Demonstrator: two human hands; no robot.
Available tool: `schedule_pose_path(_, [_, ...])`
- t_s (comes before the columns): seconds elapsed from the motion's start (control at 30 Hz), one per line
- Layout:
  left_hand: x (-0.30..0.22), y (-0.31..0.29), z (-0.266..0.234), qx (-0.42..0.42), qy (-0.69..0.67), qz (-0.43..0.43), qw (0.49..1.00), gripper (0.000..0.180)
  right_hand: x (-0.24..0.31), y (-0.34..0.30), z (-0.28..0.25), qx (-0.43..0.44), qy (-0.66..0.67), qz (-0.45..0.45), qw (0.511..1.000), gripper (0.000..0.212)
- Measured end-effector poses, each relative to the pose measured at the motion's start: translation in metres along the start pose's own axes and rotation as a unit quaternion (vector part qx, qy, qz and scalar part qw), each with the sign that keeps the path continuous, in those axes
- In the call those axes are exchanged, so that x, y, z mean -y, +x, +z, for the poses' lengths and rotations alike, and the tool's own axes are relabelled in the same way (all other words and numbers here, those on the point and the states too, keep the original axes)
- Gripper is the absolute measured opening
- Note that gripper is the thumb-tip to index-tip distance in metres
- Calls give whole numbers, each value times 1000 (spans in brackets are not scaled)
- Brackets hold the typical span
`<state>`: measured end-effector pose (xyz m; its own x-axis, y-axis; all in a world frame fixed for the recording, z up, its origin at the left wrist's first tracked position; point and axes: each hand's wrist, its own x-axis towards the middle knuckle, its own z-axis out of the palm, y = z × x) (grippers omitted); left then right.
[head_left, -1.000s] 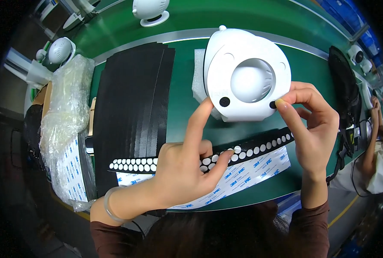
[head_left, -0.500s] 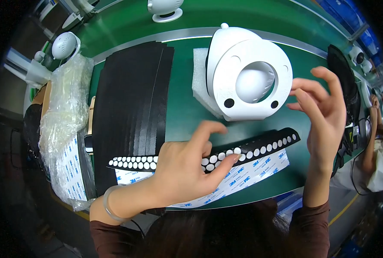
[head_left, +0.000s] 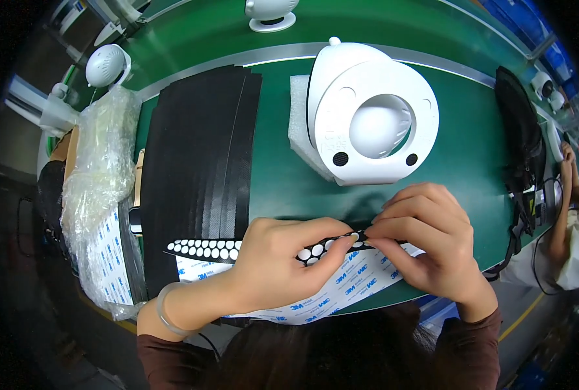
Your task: Peeling small adhesive pads from a sheet and applying them to the bottom of security camera housings on a production line.
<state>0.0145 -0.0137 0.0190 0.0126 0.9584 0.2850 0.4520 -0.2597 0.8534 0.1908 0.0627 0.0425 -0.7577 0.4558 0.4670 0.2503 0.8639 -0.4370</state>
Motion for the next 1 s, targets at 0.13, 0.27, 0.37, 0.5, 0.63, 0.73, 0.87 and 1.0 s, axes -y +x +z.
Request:
schedule_pose_path(0.13, [1,0,0,0,-16,-6,1000,5,1,-1,3,-19,-11,-9,1000,17])
schedule_pose_path(0.27, [2,-1,2,-16,-20,-1,1000,5,2,-3,5,-26,-7,-2,1000,17])
schedule_pose_path(0.37, [2,-1,2,-19,-19,2,1000,4,4,-3,7,-42,2,13,999,17])
schedule_pose_path(0.5, [2,-3,2,-17,-6,22,1000,4,6,-1,6,-17,23,34,999,17])
schedule_pose_path(0.63, [0,-2,1,-18,-23,4,1000,4,5,-1,6,-23,-9,-7,1000,16])
schedule_pose_path(0.73, [-1,-1,1,-27,-28,3,999,3,5,0,7,-42,-22,-18,999,15])
schedule_pose_path(0.87, [3,-2,-2,-34,-7,20,999,10,12,7,-5,-17,29,-36,999,15])
schedule_pose_path(1.0, [-4,-3,-3,7,42,-98,994,57,19,23,-38,-109,1,35,993,6])
